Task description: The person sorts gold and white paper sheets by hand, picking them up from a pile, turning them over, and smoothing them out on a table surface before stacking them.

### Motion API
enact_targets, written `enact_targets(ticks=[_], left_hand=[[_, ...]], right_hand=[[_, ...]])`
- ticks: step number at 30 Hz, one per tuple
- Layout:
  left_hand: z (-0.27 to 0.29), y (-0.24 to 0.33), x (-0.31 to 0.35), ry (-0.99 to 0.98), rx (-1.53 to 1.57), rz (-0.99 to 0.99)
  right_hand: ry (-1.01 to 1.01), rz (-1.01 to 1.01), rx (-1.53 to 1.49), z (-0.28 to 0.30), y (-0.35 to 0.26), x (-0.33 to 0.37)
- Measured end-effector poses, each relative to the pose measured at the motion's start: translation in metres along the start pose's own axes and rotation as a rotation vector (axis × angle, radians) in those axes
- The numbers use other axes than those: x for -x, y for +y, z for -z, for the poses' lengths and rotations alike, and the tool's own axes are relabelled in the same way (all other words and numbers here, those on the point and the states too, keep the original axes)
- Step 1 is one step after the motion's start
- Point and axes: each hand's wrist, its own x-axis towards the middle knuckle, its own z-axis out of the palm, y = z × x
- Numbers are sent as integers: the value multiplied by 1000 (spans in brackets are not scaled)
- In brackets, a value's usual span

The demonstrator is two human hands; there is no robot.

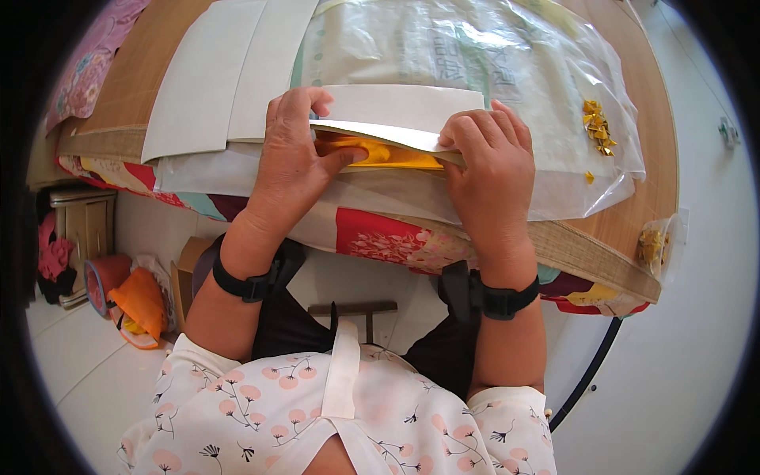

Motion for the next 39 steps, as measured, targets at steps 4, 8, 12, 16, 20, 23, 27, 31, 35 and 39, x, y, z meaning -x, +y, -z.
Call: enact_targets(ticks=[4,8,12,16,20,23,27,31,35,39], left_hand=[[-1,-1,-1,-29,-37,-7],[-3,-2,2,-1,28,-17],[-3,-2,6,15,19,-38],[-3,0,8,36,-3,-6],[1,3,9,-8,29,88],[0,11,5,28,-93,109],[-3,2,6,32,151,192],[6,6,3,-84,358,268],[15,8,0,-180,430,227],[24,12,-4,-293,356,279]], right_hand=[[-15,-5,-41,2,2,2],[-61,-214,-268,7,7,8],[-67,-385,-451,9,12,12],[-60,-454,-523,11,15,14],[-114,-571,-668,9,20,19],[-169,-599,-657,14,28,22],[-288,-579,-475,22,25,17],[-240,-529,-443,26,16,16],[-223,-527,-501,22,22,22],[-271,-677,-610,26,20,21]])
